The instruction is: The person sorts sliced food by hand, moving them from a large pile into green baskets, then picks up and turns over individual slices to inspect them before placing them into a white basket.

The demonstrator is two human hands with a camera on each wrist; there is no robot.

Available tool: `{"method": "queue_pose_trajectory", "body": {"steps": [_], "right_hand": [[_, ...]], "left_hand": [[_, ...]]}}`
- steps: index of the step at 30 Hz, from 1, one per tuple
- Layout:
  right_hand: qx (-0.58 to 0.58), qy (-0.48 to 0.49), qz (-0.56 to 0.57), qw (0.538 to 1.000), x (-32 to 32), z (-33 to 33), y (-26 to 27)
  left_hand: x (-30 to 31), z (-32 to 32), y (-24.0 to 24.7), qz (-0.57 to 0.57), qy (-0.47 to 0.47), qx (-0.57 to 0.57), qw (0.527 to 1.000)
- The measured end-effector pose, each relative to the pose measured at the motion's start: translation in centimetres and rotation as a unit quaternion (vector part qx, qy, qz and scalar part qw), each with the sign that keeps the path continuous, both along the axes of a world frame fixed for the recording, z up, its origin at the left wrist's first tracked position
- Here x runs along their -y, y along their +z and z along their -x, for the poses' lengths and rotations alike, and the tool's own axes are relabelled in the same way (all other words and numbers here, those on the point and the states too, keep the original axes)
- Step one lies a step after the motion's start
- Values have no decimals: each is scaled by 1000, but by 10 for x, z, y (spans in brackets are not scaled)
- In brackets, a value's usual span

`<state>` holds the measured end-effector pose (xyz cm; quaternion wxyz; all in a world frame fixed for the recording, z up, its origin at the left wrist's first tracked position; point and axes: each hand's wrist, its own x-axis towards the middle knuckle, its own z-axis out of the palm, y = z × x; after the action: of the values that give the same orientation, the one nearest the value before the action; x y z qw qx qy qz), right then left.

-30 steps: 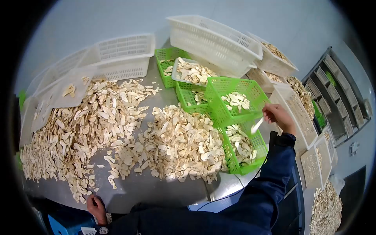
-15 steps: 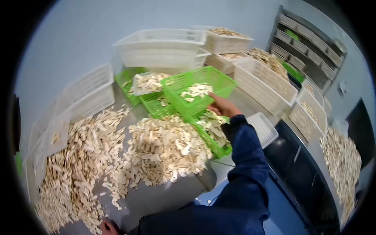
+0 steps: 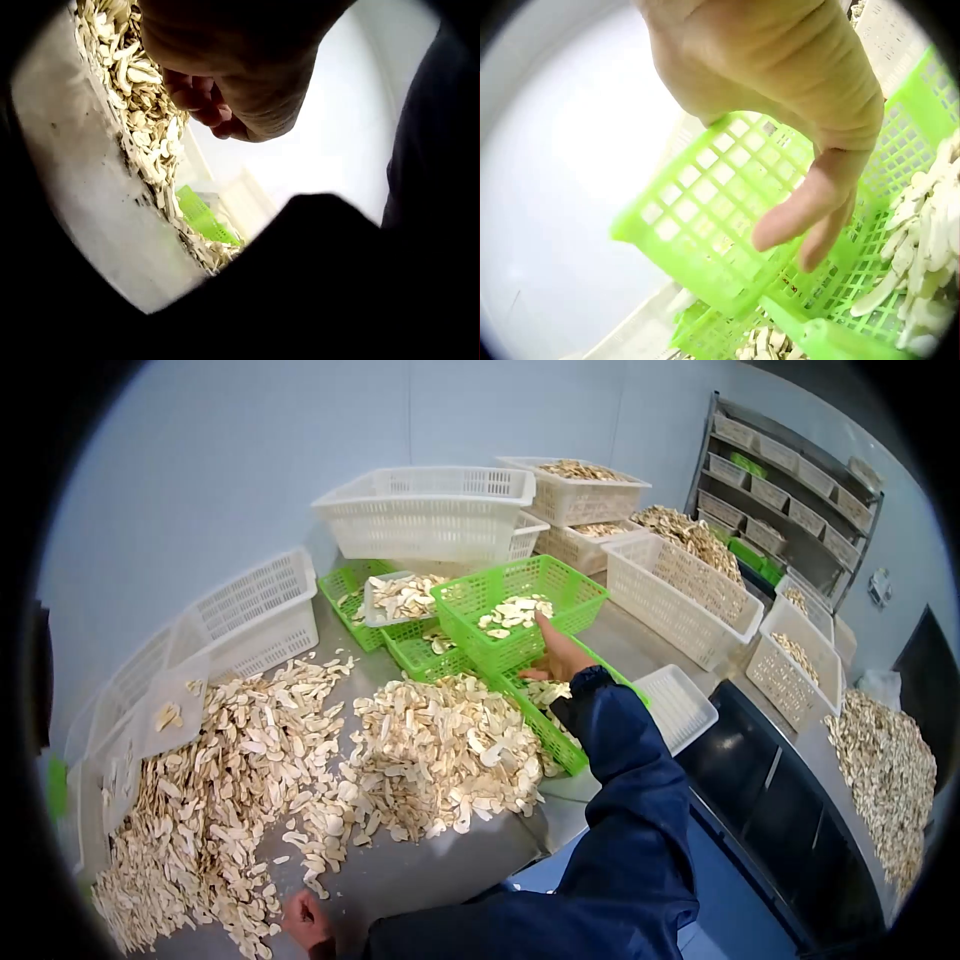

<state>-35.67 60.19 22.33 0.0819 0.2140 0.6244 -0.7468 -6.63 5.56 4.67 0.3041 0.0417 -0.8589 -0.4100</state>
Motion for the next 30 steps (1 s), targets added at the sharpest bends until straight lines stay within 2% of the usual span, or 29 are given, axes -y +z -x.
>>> {"method": "queue_pose_trajectory", "body": {"steps": [1, 2, 4, 8, 12, 15, 17, 18, 21, 24, 27, 28, 30], "right_hand": [[-32, 79, 29, 996, -6, 3, -8], [-56, 60, 36, 996, -8, 6, -18], [-101, 26, 53, 993, 0, 6, -27], [-151, 4, 116, 982, 4, 21, -45], [-174, -91, 144, 970, 19, 22, -46], [-208, -71, 165, 961, 0, 18, -49], [-235, -106, 142, 956, -18, 9, -43], [-248, -127, 127, 952, -26, 1, -36], [-356, -220, -52, 907, -39, -44, 7], [-354, -308, -231, 852, -68, -94, 50], [-321, -351, -298, 828, -105, -138, 86], [-317, -380, -338, 801, -129, -148, 89], [-305, -430, -416, 741, -165, -166, 90]], "left_hand": [[-2, -2, -8, -4, -3, -3, 1000], [-4, -5, -15, -7, -6, -7, 1000], [-7, -10, 2, 6, -18, -4, 1000], [-2, -18, 5, 13, -15, 6, 1000], [-6, -20, 12, 25, -9, -23, 999], [-3, -22, 13, 31, -16, -9, 999], [-1, -24, 11, 12, -12, -5, 1000], [-2, -23, 9, 1, -13, -2, 1000], [-3, -18, 11, 31, -23, -14, 999], [-10, -13, 15, 49, -21, 9, 999], [-17, -2, 13, 129, -30, -60, 989], [-21, 2, 14, 152, -33, -85, 984], [-26, 5, 18, 118, -52, -64, 990]]}}
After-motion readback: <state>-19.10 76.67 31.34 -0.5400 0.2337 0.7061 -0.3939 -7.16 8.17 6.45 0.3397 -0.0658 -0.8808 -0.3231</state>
